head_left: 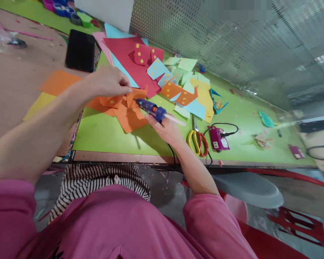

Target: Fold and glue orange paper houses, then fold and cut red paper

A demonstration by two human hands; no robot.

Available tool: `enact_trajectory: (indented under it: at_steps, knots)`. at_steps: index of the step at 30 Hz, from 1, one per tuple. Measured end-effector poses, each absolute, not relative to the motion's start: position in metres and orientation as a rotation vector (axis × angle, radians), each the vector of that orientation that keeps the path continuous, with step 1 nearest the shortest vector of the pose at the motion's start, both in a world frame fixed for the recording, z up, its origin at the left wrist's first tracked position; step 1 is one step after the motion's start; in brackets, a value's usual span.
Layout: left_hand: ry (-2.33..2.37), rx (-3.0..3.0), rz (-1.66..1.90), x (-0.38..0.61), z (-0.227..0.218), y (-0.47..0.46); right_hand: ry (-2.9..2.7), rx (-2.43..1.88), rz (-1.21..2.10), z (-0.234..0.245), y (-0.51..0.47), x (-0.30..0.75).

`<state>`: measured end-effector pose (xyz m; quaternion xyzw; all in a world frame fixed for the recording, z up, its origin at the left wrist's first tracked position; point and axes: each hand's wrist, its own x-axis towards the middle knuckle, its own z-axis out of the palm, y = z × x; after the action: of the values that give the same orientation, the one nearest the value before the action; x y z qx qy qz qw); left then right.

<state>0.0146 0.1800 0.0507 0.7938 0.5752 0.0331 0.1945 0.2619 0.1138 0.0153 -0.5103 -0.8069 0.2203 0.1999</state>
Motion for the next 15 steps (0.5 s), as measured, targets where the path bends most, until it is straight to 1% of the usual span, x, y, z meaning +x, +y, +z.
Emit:
enact_trajectory:
  at_steps: [15]
  knots:
    - [1.624,2.232,0.174,0.0125,0.0426,0.1838,-2.250,-1.414,0.639,0.0132,0.1134,0.2617]
